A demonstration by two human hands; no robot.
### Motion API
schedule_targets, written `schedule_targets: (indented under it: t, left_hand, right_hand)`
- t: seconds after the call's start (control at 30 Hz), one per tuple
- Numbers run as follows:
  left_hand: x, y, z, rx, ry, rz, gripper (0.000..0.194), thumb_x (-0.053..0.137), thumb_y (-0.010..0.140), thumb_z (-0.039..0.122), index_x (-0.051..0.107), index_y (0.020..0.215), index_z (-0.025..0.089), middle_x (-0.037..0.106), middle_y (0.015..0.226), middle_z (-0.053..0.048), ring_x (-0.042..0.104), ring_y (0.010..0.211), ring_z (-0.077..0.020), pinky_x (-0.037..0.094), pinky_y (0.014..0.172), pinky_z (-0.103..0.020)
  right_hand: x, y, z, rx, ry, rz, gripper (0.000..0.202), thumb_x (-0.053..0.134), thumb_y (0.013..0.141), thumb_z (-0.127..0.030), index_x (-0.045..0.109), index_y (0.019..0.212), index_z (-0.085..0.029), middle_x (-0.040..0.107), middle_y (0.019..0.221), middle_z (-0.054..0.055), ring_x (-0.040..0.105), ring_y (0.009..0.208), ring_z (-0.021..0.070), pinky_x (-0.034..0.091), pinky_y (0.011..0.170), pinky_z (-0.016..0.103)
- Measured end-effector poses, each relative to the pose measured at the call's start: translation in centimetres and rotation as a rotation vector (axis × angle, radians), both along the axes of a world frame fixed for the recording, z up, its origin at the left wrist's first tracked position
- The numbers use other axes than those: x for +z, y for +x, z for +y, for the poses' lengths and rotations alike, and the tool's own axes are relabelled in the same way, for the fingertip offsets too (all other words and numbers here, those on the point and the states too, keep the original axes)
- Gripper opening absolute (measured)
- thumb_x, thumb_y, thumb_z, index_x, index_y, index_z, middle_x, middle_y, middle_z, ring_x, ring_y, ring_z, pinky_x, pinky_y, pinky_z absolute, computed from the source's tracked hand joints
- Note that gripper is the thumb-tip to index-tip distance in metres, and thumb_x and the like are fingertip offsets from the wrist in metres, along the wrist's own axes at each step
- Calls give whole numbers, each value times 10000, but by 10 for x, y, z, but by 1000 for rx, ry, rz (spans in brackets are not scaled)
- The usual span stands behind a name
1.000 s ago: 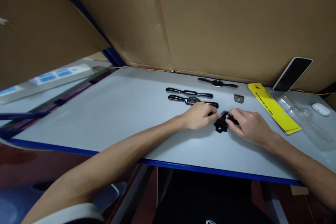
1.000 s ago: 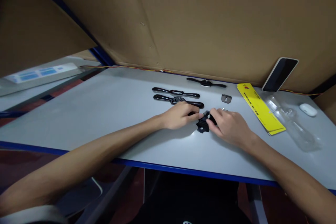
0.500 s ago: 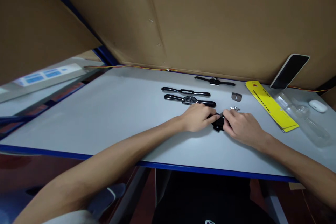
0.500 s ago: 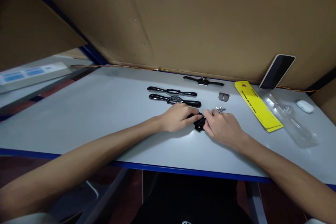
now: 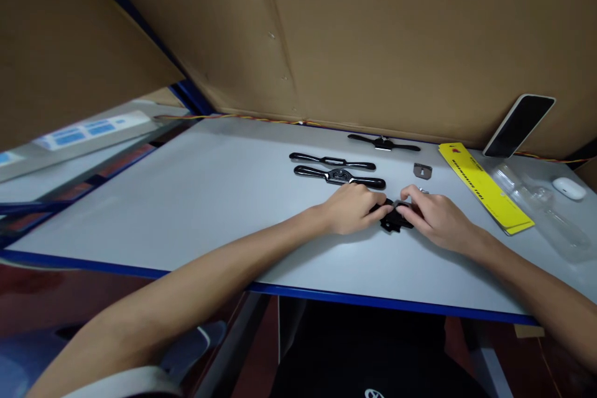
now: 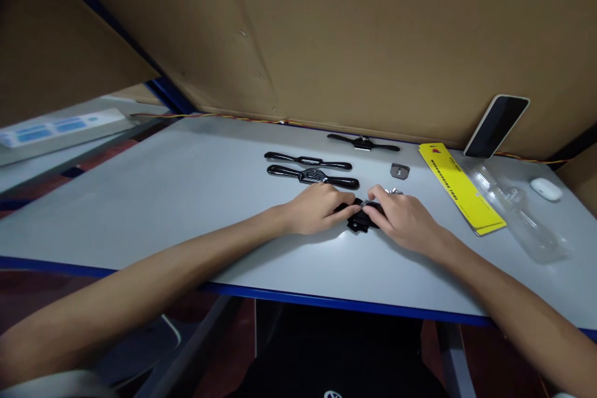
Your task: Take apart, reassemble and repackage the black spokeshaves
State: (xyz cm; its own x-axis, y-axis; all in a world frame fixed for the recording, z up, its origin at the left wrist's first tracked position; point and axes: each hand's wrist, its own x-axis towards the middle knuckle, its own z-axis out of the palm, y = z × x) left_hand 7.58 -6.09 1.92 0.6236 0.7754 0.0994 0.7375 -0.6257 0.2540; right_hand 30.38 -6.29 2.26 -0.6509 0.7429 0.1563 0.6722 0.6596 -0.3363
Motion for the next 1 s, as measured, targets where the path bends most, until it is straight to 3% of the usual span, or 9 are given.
schedule_targets:
  t: [0.17,0.4,0.6,0.8,1.0]
  left_hand:
    - [2,2,-2,29,-22,40,455,377,1028,459,703,883,177,631,632,-46,545,539,-183,323,552,-289]
    - [3,2,-1,24,-3,55,463,372,1028,461,701,867,178,601,602,-39,546,525,-188,324,542,-298]
    - [1,1,-1,32,0,28,466,381,1019,477,694,837,183,586,584,-33,507,505,-173,285,531,-295]
    - [2,2,-2,32,-15,27,459,390,1016,474,688,825,182,575,576,-27,479,493,-161,252,526,-289]
    - [3,1,-2,27,-7,38,470,387,1023,477,697,836,177,591,585,-32,496,498,-166,267,524,-289]
  right_hand:
    - [2,-2,-1,-45,-63,-3,227,508,975,-408,494,1091,-214,631,748,6,559,629,186,367,615,302]
    - [10,6,5,77,-146,59,137,439,981,-287,510,1078,-222,563,649,-42,502,587,166,358,618,300]
    - [6,4,5,68,-98,58,177,390,1040,-333,526,1055,-221,618,746,-1,543,639,171,379,640,301]
    - [6,3,3,11,-127,53,194,466,1010,-428,483,1004,-234,559,670,-36,511,605,169,357,615,303]
    - [6,4,3,42,-104,47,106,464,936,-275,460,1033,-232,510,660,-49,472,598,164,333,616,307]
